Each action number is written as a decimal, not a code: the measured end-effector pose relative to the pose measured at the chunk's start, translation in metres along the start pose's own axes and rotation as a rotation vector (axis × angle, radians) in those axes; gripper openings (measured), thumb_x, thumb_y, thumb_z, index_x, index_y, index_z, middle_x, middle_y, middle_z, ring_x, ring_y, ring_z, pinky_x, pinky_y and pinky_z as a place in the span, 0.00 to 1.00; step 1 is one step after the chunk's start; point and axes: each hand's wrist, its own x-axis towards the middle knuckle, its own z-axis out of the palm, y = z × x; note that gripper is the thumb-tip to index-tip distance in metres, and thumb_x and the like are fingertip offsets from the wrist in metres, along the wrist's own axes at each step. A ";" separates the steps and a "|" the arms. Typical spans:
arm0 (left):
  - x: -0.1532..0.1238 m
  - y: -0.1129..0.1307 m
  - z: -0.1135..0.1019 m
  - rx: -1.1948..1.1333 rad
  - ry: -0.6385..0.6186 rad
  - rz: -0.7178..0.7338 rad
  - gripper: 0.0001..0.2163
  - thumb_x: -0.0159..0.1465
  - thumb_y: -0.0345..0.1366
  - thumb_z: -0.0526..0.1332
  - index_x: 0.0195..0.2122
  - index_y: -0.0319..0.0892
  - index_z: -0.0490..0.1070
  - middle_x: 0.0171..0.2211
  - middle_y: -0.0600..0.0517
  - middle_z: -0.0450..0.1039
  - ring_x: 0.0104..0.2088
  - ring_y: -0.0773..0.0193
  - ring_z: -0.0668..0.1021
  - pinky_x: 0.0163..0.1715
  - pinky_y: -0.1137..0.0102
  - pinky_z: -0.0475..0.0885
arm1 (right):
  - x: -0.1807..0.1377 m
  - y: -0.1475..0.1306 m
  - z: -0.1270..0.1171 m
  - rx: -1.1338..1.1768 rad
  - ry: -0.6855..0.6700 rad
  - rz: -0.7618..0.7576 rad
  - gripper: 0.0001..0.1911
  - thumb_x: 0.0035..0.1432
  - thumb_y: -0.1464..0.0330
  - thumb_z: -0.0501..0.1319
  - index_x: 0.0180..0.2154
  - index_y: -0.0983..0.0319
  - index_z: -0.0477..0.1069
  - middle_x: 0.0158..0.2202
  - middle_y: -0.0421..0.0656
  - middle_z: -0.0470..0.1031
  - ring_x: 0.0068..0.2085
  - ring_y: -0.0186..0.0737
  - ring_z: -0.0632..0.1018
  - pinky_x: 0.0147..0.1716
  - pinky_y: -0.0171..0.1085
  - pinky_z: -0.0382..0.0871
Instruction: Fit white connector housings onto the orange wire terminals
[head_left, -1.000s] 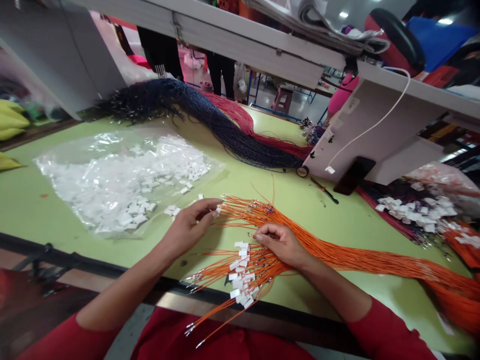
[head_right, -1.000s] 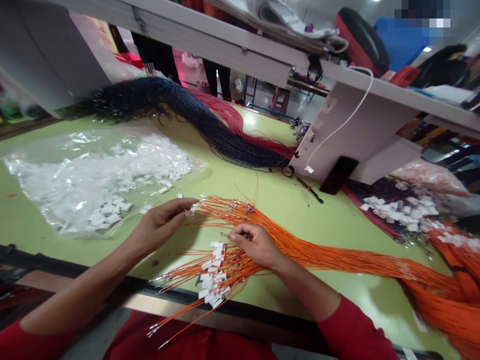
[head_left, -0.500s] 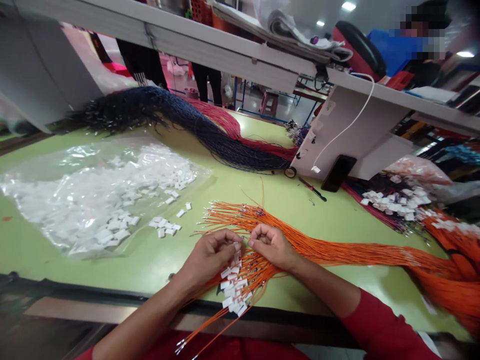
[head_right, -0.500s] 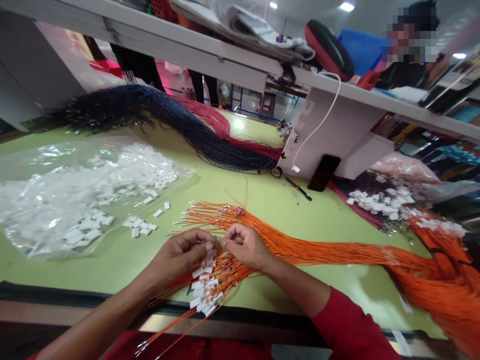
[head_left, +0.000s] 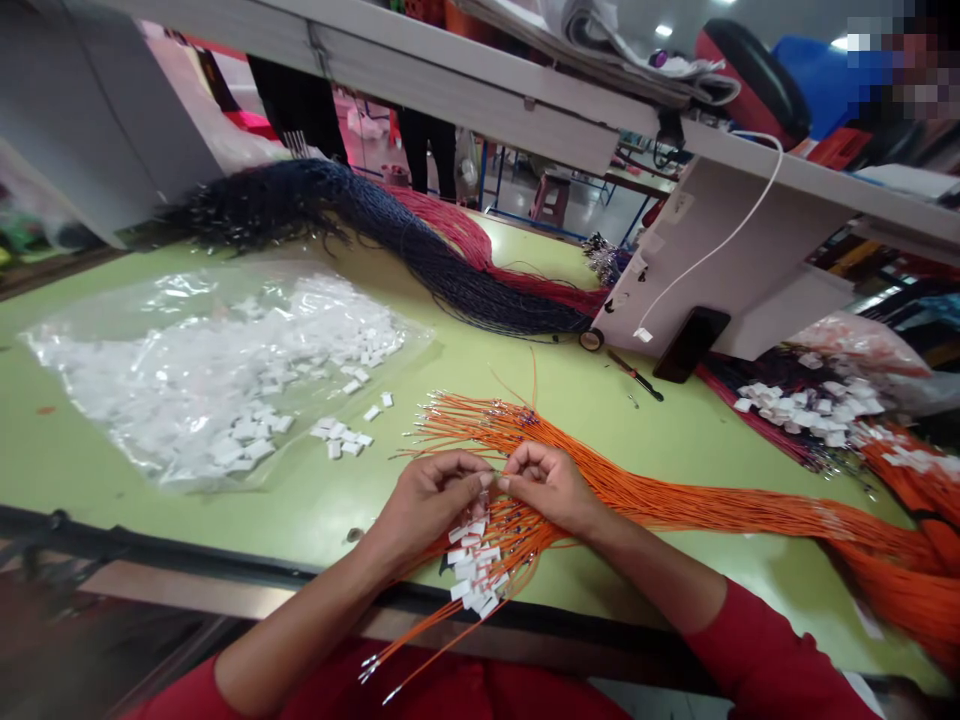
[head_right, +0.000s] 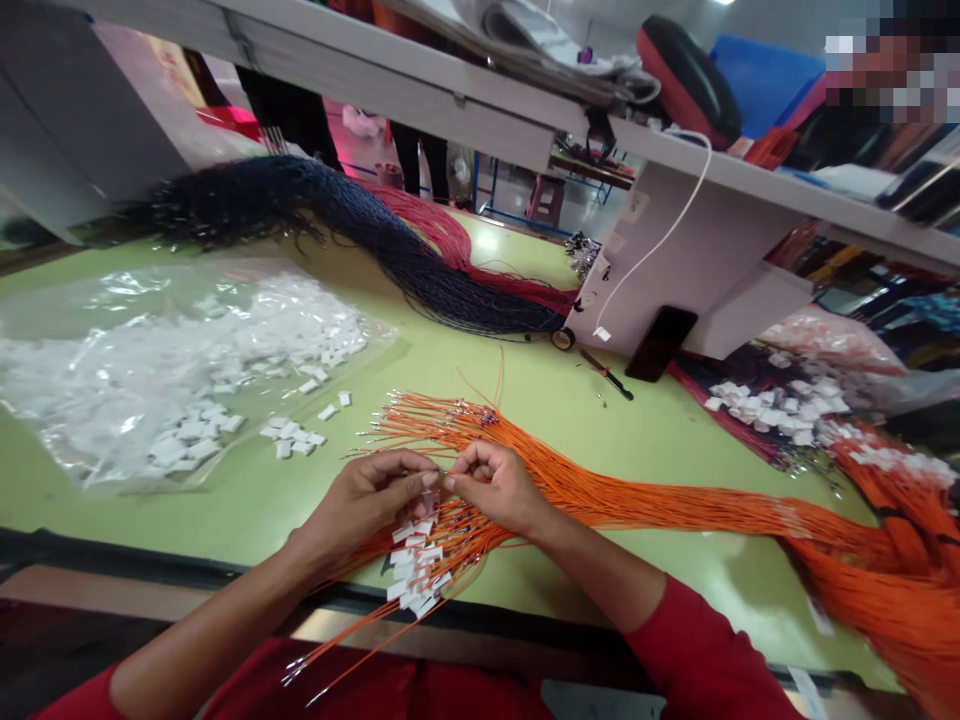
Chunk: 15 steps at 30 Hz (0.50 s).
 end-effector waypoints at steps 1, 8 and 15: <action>0.000 0.000 0.000 0.008 0.003 0.005 0.10 0.56 0.42 0.69 0.31 0.41 0.76 0.19 0.54 0.74 0.18 0.69 0.71 0.19 0.75 0.64 | 0.000 0.000 0.000 0.010 -0.003 -0.011 0.18 0.51 0.55 0.70 0.30 0.62 0.69 0.20 0.32 0.61 0.21 0.27 0.56 0.21 0.31 0.48; -0.001 0.000 0.000 0.124 0.045 0.075 0.08 0.58 0.41 0.67 0.29 0.42 0.76 0.19 0.54 0.73 0.19 0.69 0.70 0.20 0.74 0.63 | 0.002 -0.001 -0.003 0.051 -0.022 0.005 0.22 0.50 0.51 0.71 0.30 0.63 0.72 0.22 0.33 0.64 0.23 0.27 0.59 0.23 0.31 0.50; -0.005 0.006 0.002 0.254 0.056 0.203 0.07 0.58 0.39 0.67 0.29 0.42 0.78 0.23 0.52 0.74 0.22 0.67 0.72 0.23 0.72 0.66 | 0.001 -0.004 -0.003 0.133 -0.007 0.072 0.22 0.45 0.52 0.74 0.28 0.63 0.72 0.22 0.35 0.68 0.23 0.28 0.64 0.25 0.31 0.58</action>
